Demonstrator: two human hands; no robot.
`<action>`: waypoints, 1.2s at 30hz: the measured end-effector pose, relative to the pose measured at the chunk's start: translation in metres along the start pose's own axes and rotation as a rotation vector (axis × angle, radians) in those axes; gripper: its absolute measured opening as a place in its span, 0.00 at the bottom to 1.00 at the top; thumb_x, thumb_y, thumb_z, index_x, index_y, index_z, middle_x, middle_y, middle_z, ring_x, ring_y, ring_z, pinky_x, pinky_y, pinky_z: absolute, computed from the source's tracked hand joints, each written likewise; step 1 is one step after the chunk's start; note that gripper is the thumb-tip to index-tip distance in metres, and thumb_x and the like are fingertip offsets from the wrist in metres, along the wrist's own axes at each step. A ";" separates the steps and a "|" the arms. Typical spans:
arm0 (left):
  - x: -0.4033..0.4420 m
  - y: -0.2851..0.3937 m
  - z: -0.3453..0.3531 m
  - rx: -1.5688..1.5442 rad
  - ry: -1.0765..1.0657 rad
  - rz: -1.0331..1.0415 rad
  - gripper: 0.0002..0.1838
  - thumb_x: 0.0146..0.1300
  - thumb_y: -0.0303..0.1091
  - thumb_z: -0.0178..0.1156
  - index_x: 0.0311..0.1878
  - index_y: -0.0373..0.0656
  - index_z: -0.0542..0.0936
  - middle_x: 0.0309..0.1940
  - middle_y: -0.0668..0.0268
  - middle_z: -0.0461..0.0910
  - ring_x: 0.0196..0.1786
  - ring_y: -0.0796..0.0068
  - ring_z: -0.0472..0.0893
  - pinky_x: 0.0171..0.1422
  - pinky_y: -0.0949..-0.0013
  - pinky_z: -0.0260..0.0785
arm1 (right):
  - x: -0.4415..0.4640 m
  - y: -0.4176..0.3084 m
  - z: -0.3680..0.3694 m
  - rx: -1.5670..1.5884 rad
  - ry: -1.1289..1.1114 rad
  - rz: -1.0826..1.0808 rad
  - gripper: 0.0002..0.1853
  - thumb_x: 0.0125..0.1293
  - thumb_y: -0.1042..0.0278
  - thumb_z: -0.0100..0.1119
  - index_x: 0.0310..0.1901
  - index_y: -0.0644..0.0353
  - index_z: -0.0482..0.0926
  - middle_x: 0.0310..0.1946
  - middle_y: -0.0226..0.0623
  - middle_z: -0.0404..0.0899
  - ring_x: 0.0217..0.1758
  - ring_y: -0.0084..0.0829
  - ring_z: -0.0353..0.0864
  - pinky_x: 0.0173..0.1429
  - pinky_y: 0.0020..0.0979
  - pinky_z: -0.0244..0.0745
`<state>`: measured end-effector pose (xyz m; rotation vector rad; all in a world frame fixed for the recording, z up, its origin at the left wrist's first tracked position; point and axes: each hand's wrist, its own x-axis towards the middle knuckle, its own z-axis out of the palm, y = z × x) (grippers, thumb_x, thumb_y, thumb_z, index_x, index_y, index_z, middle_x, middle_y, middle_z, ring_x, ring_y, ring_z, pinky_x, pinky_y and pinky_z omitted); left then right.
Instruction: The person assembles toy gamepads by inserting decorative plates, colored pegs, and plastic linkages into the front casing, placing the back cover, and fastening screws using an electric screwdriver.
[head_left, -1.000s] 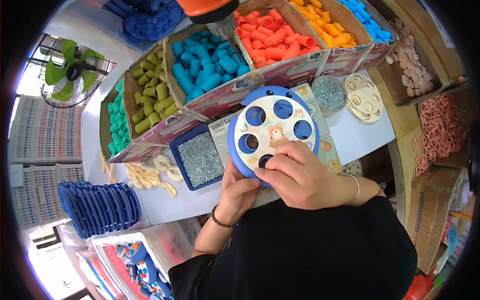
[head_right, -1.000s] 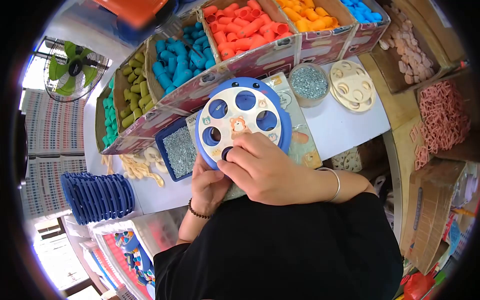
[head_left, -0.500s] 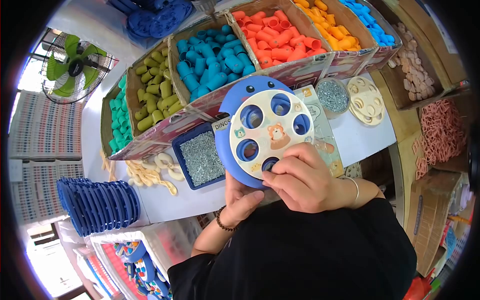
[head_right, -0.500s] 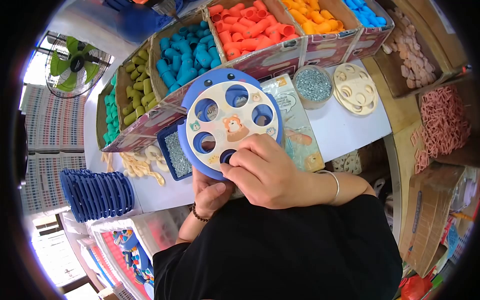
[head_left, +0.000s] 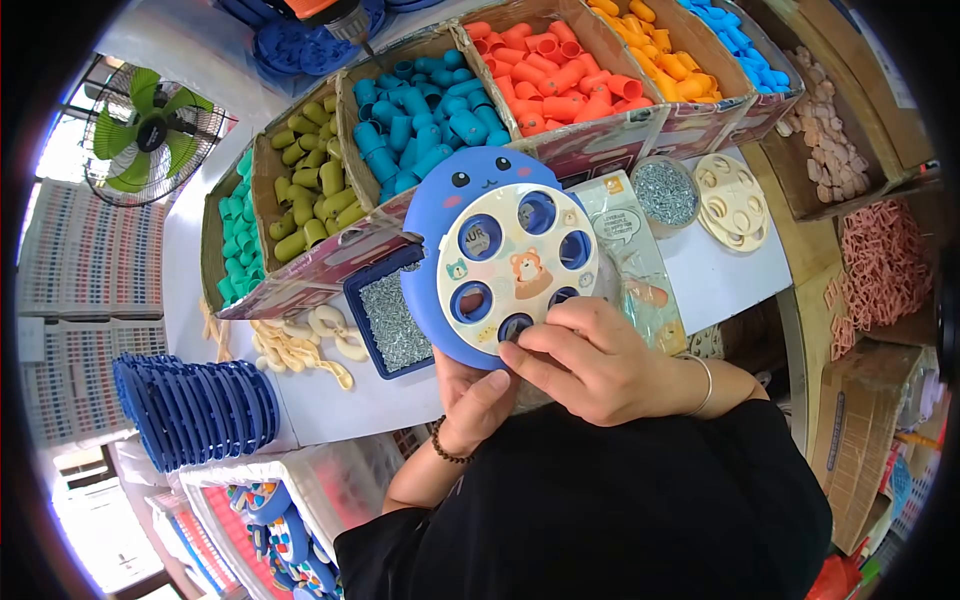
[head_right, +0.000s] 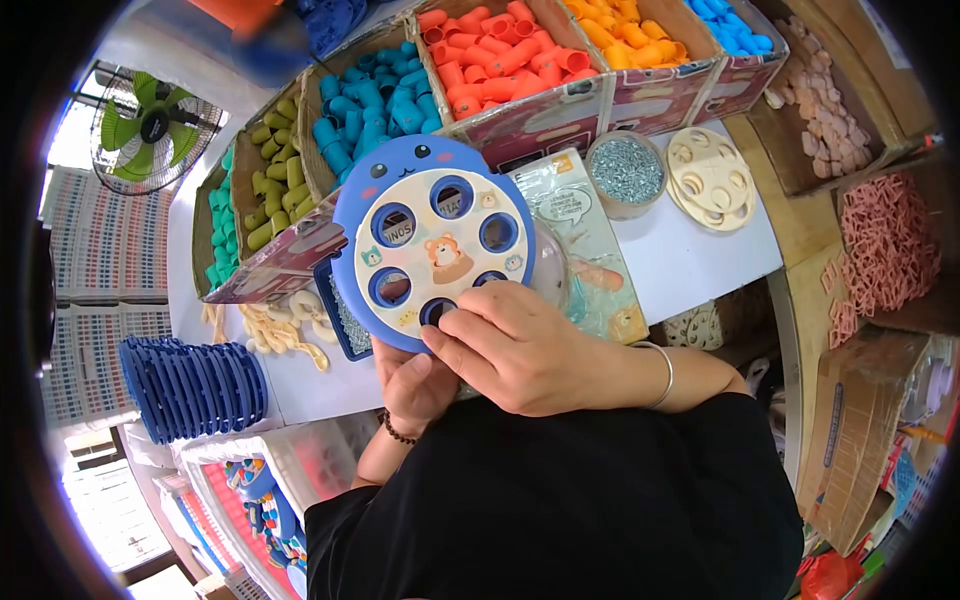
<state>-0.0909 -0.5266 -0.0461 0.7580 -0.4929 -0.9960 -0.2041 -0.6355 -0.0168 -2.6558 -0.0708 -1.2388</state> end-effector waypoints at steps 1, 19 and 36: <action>0.000 -0.001 0.000 -0.007 0.004 0.017 0.39 0.50 0.27 0.58 0.66 0.39 0.51 0.61 0.55 0.61 0.62 0.59 0.65 0.67 0.58 0.56 | 0.000 0.000 0.001 -0.007 -0.002 -0.006 0.13 0.49 0.71 0.57 0.36 0.70 0.78 0.33 0.39 0.72 0.39 0.34 0.70 0.35 0.31 0.67; 0.012 -0.004 -0.004 -0.144 0.147 0.062 0.28 0.59 0.33 0.57 0.61 0.36 0.60 0.57 0.56 0.67 0.59 0.62 0.70 0.62 0.58 0.65 | -0.023 0.014 -0.016 0.492 0.098 0.716 0.40 0.56 0.71 0.62 0.65 0.71 0.49 0.62 0.51 0.56 0.64 0.43 0.58 0.66 0.40 0.54; 0.007 -0.003 -0.006 -0.014 -0.029 0.036 0.33 0.51 0.22 0.64 0.60 0.35 0.61 0.56 0.57 0.68 0.59 0.64 0.70 0.64 0.59 0.61 | -0.028 0.009 -0.012 1.312 0.271 1.029 0.38 0.61 0.78 0.53 0.67 0.68 0.40 0.61 0.46 0.60 0.65 0.31 0.61 0.66 0.32 0.58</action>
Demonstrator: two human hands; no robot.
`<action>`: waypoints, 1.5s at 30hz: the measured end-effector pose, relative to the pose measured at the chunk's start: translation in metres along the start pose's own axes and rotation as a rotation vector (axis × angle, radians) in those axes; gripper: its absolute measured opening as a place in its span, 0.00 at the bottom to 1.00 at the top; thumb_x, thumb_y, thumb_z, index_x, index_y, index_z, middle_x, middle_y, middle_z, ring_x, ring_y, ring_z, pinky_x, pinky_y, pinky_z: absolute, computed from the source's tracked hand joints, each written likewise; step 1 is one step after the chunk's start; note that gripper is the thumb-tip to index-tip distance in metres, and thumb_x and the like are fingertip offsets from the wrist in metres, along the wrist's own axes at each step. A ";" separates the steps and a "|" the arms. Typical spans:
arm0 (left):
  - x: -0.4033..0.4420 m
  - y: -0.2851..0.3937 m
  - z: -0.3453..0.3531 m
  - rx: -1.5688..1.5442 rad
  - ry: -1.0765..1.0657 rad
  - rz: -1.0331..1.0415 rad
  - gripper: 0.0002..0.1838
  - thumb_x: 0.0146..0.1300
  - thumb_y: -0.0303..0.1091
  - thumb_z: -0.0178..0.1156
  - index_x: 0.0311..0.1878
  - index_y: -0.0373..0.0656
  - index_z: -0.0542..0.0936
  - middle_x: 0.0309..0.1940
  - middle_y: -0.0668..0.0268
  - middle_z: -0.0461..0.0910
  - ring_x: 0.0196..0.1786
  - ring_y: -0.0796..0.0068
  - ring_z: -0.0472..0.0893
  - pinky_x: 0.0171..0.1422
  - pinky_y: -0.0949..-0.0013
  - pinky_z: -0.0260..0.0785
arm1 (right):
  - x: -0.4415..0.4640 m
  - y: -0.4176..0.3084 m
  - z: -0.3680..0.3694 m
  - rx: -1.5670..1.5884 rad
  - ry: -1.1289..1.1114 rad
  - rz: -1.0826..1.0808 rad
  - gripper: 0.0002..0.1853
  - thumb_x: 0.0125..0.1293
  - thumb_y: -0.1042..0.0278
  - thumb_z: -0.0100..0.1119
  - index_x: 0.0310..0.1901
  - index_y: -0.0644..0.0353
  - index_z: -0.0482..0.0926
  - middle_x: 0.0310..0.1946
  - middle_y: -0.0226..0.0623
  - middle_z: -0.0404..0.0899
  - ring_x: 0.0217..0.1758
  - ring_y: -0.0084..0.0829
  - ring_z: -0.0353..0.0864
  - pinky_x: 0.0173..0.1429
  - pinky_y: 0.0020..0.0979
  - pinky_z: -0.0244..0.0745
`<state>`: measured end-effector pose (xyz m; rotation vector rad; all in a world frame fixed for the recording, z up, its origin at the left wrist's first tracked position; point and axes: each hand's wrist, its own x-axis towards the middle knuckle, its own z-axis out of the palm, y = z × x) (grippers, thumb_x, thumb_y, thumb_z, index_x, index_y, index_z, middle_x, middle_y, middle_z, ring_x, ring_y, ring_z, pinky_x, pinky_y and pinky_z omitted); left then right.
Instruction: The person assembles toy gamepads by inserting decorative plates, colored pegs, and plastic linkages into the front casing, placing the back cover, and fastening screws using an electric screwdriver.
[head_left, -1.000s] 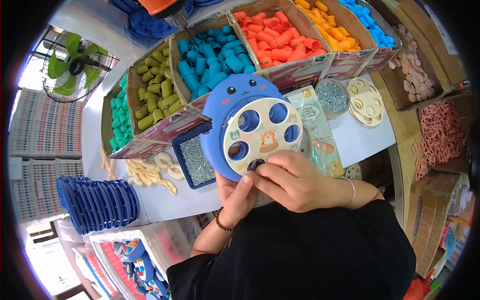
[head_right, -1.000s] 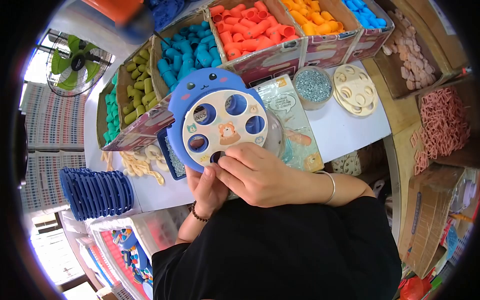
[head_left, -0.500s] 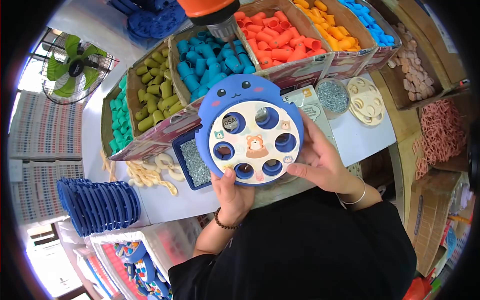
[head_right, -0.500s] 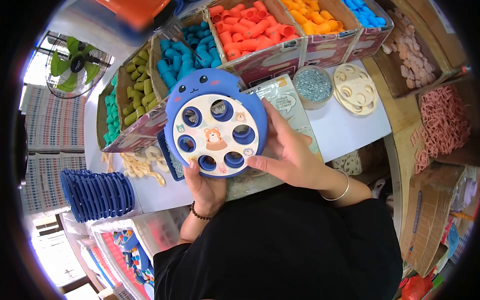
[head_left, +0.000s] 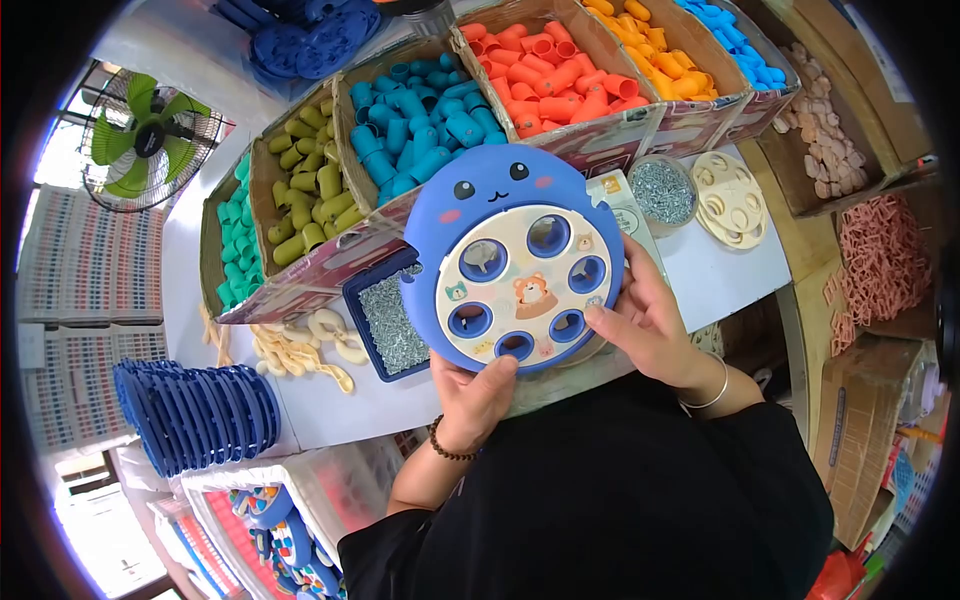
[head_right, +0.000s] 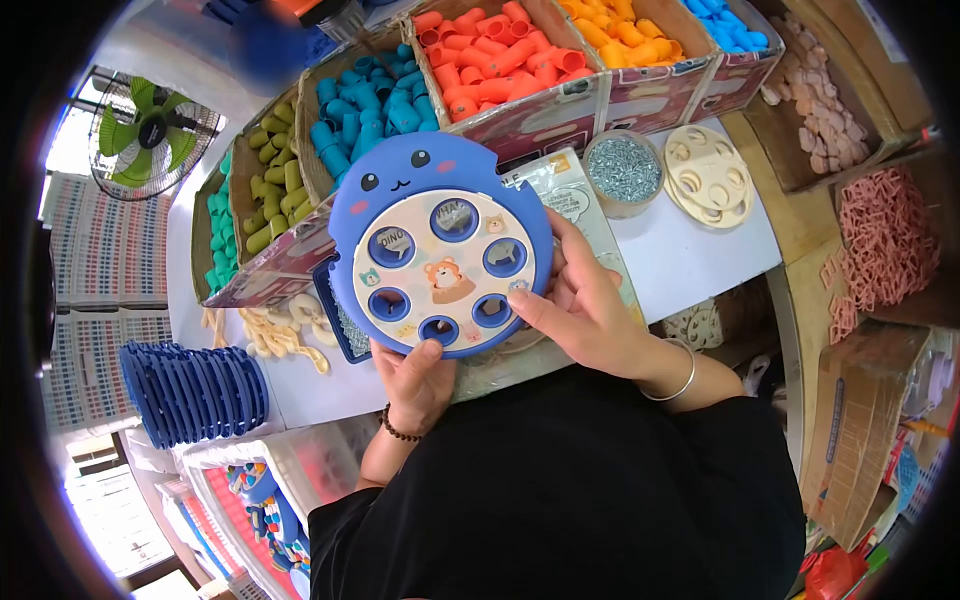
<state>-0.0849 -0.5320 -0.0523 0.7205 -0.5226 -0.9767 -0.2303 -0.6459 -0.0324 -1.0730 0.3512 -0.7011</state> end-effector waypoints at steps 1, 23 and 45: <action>0.001 0.001 0.000 0.002 -0.003 -0.014 0.33 0.51 0.22 0.64 0.60 0.35 0.61 0.56 0.57 0.68 0.60 0.64 0.70 0.63 0.59 0.61 | 0.000 0.000 -0.001 -0.008 0.002 0.005 0.39 0.61 0.78 0.53 0.67 0.68 0.40 0.61 0.46 0.60 0.64 0.31 0.62 0.66 0.32 0.58; -0.007 0.008 -0.007 0.343 -0.075 -0.010 0.48 0.41 0.32 0.74 0.64 0.36 0.57 0.57 0.58 0.67 0.59 0.67 0.68 0.64 0.64 0.59 | 0.003 -0.041 -0.017 -0.250 -0.095 -0.007 0.41 0.48 0.68 0.69 0.62 0.68 0.57 0.48 0.42 0.72 0.53 0.30 0.71 0.58 0.28 0.63; -0.003 0.034 0.005 0.769 -0.144 0.485 0.38 0.44 0.44 0.74 0.54 0.31 0.70 0.35 0.61 0.79 0.36 0.74 0.78 0.42 0.74 0.70 | 0.001 -0.047 -0.004 -0.571 -0.266 -0.308 0.29 0.50 0.70 0.69 0.51 0.72 0.67 0.41 0.39 0.73 0.40 0.24 0.73 0.43 0.22 0.66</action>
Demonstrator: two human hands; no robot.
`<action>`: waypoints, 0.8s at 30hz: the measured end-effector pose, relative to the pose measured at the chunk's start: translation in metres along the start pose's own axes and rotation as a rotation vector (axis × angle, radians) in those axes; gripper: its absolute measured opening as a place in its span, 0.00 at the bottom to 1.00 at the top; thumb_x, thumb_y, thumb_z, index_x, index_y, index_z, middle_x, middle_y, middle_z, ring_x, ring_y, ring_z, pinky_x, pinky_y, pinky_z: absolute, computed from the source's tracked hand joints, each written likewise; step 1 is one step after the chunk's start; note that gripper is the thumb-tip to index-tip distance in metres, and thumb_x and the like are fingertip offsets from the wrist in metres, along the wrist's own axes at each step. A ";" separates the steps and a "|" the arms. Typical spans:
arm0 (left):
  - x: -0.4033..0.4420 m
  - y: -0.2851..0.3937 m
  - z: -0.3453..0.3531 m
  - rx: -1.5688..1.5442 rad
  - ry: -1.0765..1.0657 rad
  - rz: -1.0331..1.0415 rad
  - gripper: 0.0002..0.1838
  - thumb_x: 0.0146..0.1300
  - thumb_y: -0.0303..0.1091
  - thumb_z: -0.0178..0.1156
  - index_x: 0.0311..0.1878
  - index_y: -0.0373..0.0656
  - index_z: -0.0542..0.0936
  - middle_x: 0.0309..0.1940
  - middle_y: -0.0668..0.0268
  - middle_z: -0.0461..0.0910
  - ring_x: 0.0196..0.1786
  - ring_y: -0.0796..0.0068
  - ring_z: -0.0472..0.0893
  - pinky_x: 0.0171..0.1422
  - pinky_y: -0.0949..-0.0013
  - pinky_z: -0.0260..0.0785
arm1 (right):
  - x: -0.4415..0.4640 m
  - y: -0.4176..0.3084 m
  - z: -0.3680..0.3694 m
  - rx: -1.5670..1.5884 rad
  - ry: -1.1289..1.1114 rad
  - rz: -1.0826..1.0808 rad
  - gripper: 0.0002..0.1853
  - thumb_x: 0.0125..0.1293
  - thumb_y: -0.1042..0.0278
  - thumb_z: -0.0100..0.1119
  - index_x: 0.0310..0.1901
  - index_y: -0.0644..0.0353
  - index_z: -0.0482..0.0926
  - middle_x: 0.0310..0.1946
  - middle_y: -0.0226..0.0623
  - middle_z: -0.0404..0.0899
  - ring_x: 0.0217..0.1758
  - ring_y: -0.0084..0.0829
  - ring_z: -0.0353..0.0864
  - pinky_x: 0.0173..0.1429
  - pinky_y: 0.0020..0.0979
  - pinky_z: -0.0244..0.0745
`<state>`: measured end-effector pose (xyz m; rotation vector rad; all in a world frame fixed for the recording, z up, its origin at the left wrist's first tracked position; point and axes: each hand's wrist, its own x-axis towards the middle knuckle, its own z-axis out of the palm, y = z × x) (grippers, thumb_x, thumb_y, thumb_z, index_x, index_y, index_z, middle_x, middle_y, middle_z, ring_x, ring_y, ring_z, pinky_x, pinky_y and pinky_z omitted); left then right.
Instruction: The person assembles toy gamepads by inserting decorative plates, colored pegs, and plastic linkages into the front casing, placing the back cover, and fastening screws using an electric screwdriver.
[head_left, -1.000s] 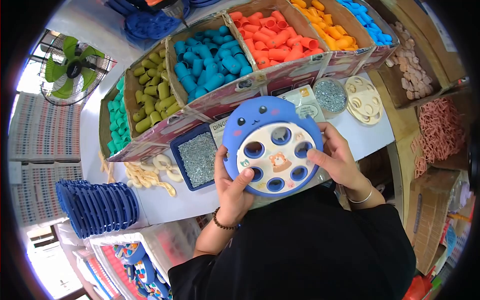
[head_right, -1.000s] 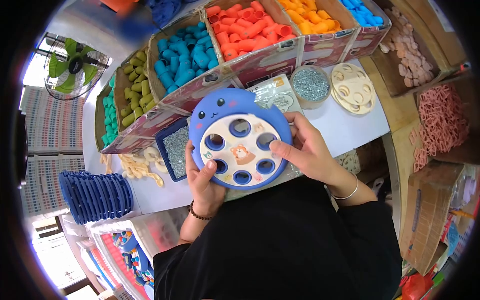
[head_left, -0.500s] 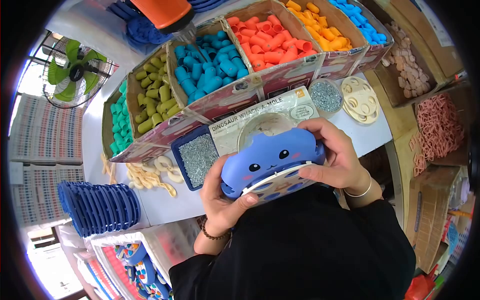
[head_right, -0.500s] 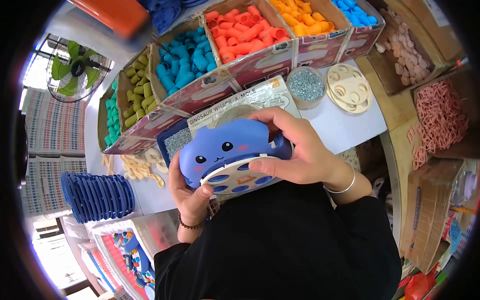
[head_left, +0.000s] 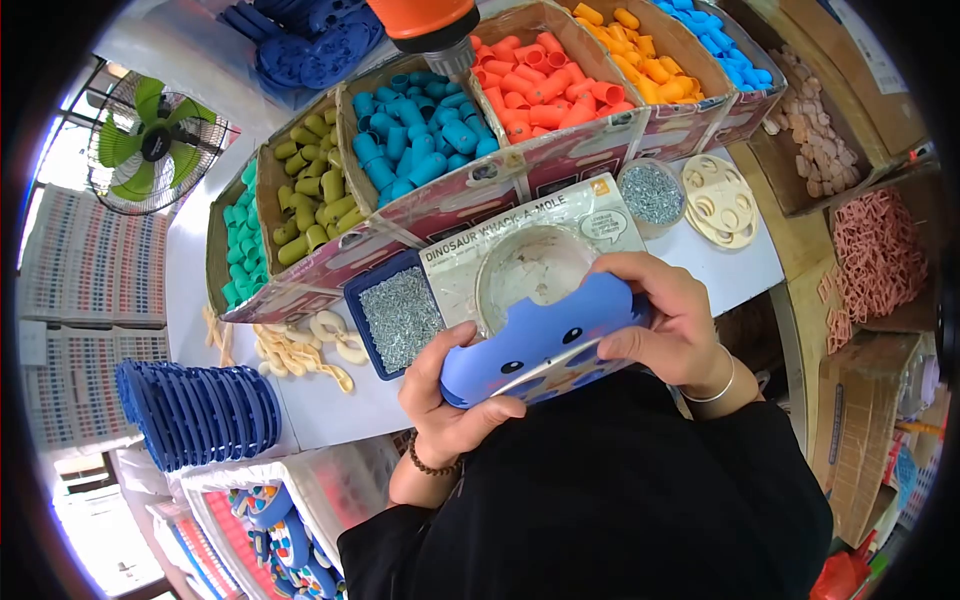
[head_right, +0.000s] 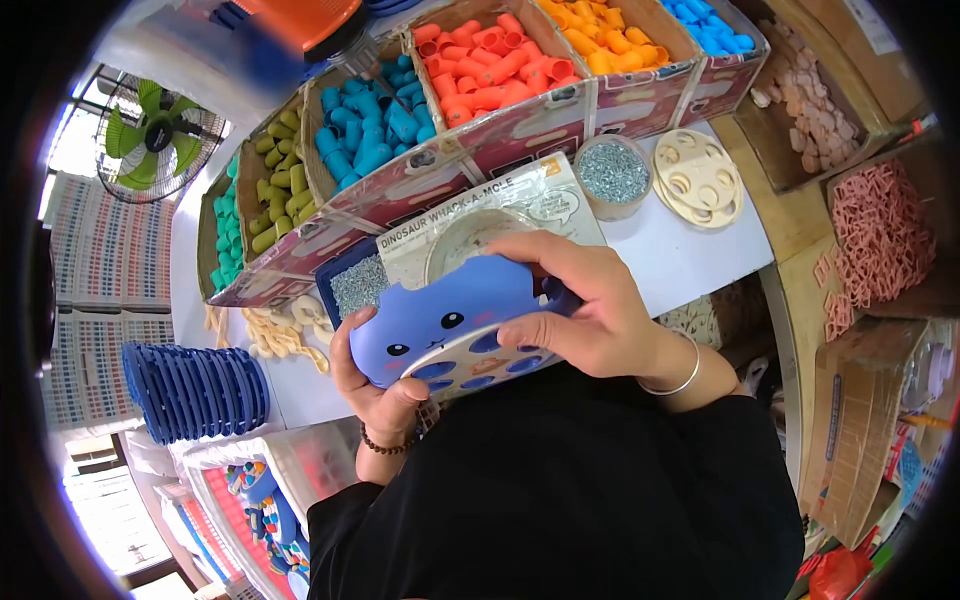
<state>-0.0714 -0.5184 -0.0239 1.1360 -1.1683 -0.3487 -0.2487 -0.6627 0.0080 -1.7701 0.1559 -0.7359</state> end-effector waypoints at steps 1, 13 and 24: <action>0.001 0.002 0.001 -0.001 0.001 0.000 0.38 0.44 0.44 0.74 0.54 0.31 0.70 0.35 0.61 0.79 0.36 0.74 0.78 0.42 0.74 0.70 | 0.001 0.002 0.002 0.032 0.034 0.032 0.29 0.50 0.70 0.69 0.51 0.71 0.66 0.40 0.38 0.73 0.40 0.24 0.72 0.44 0.22 0.66; 0.020 0.035 0.013 0.453 -0.093 0.143 0.33 0.45 0.35 0.73 0.52 0.29 0.70 0.32 0.55 0.80 0.34 0.67 0.82 0.38 0.71 0.73 | 0.013 -0.005 0.010 -0.051 0.199 0.062 0.31 0.41 0.63 0.77 0.43 0.63 0.67 0.32 0.31 0.73 0.36 0.19 0.71 0.38 0.20 0.66; 0.010 0.006 0.012 -0.739 0.272 -0.491 0.44 0.48 0.18 0.58 0.68 0.43 0.49 0.62 0.61 0.59 0.66 0.63 0.60 0.67 0.58 0.55 | 0.005 0.016 0.026 0.709 0.139 0.385 0.38 0.55 0.78 0.62 0.64 0.64 0.50 0.58 0.40 0.61 0.62 0.29 0.62 0.65 0.34 0.60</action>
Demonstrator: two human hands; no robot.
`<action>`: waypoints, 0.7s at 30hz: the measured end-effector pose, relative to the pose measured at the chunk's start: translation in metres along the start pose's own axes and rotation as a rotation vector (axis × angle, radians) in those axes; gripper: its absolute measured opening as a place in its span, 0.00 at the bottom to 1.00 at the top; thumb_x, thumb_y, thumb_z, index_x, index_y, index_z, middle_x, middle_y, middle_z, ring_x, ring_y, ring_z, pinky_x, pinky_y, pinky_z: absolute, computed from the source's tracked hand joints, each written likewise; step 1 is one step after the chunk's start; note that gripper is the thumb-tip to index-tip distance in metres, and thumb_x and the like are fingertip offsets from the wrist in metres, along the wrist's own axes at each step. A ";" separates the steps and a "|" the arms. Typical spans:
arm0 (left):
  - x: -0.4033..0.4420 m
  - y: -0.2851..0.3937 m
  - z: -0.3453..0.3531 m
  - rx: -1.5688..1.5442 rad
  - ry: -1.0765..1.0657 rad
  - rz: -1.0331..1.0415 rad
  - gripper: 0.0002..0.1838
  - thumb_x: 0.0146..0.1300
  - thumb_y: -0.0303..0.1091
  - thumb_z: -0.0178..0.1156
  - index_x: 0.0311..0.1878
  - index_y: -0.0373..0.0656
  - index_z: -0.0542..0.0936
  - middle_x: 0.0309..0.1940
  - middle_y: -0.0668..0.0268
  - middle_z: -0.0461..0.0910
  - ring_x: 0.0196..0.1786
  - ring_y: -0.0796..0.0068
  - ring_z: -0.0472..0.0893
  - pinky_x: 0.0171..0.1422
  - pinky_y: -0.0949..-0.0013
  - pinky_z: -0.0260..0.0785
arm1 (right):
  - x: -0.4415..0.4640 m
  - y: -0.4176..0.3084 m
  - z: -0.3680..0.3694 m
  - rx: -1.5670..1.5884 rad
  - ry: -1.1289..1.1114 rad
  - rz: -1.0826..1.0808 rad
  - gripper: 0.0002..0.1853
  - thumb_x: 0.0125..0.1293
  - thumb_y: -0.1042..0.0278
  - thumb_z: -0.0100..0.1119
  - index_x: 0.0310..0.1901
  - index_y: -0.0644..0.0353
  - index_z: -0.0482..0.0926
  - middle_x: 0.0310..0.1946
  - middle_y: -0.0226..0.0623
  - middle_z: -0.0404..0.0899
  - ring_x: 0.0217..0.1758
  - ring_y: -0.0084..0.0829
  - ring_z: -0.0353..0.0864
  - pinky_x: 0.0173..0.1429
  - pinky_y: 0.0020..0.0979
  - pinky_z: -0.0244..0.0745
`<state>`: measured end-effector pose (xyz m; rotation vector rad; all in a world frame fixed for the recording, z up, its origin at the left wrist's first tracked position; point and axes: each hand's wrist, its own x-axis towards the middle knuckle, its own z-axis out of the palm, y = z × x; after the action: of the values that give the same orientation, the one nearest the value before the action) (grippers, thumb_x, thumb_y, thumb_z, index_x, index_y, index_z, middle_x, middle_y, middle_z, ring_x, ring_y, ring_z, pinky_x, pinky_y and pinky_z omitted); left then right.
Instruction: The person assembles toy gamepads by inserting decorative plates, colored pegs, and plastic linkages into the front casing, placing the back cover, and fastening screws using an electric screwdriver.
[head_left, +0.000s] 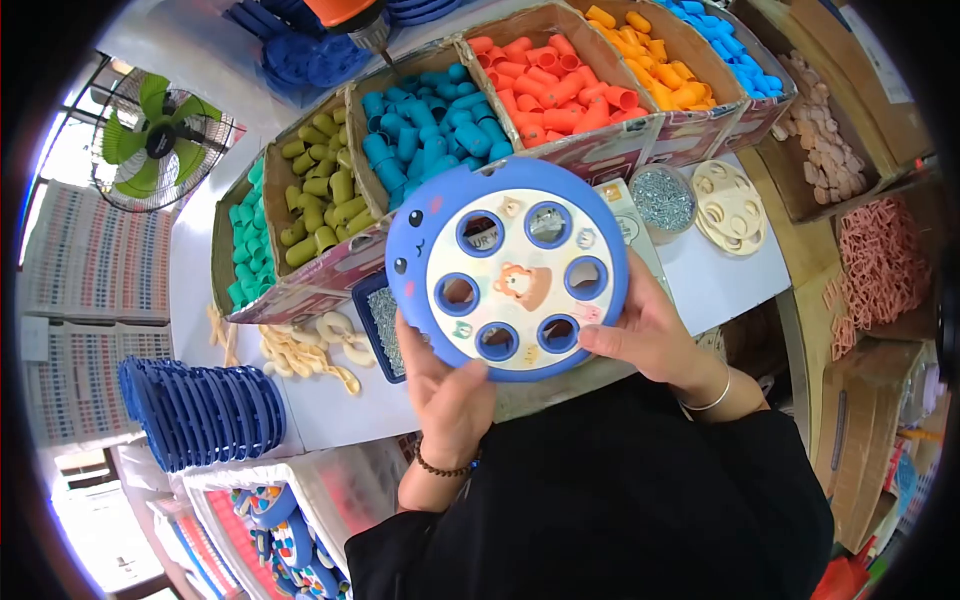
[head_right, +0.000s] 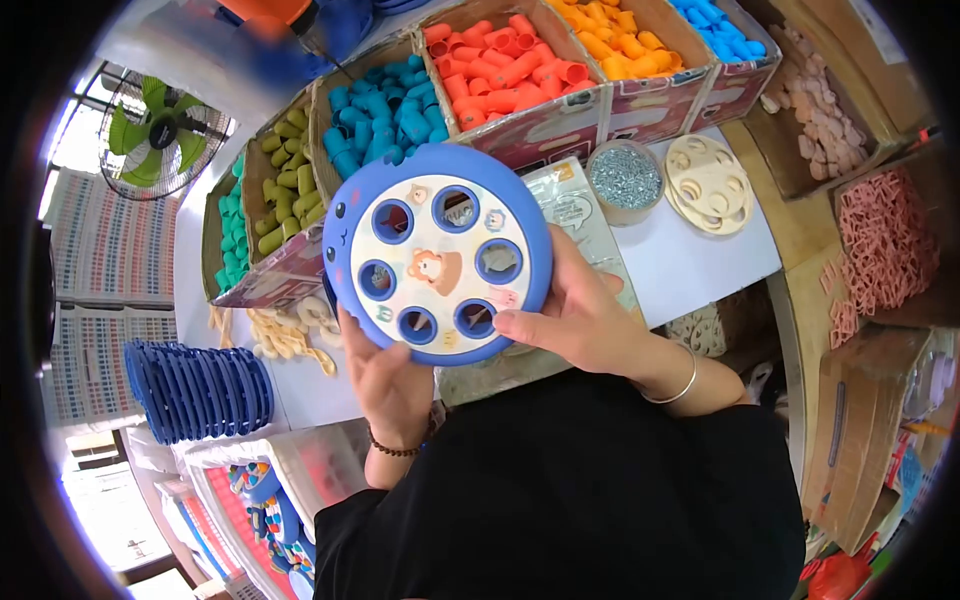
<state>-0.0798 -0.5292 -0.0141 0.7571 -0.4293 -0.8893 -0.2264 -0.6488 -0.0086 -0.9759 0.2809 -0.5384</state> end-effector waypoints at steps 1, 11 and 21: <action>-0.001 -0.001 -0.003 0.000 0.007 -0.001 0.44 0.48 0.18 0.58 0.68 0.43 0.49 0.62 0.61 0.59 0.66 0.63 0.60 0.67 0.58 0.55 | -0.002 0.005 -0.002 -0.012 0.034 -0.037 0.39 0.56 0.79 0.60 0.65 0.63 0.48 0.59 0.40 0.59 0.63 0.30 0.61 0.66 0.34 0.60; 0.001 -0.007 -0.011 0.252 -0.019 -0.002 0.47 0.41 0.14 0.53 0.67 0.43 0.46 0.58 0.61 0.59 0.63 0.68 0.61 0.66 0.63 0.55 | -0.011 0.015 -0.007 -0.065 0.012 -0.070 0.42 0.55 0.83 0.54 0.67 0.61 0.40 0.61 0.40 0.54 0.66 0.30 0.56 0.66 0.35 0.59; 0.005 0.017 -0.058 0.591 -0.089 0.268 0.29 0.53 0.14 0.52 0.61 0.37 0.62 0.54 0.57 0.70 0.59 0.63 0.69 0.62 0.61 0.62 | -0.018 -0.007 -0.023 -1.118 0.116 -0.652 0.20 0.54 0.76 0.58 0.49 0.68 0.70 0.44 0.46 0.72 0.55 0.42 0.68 0.57 0.36 0.66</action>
<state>-0.0317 -0.5027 -0.0401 1.1682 -0.8718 -0.5422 -0.2543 -0.6576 -0.0152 -2.1587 0.3727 -1.0743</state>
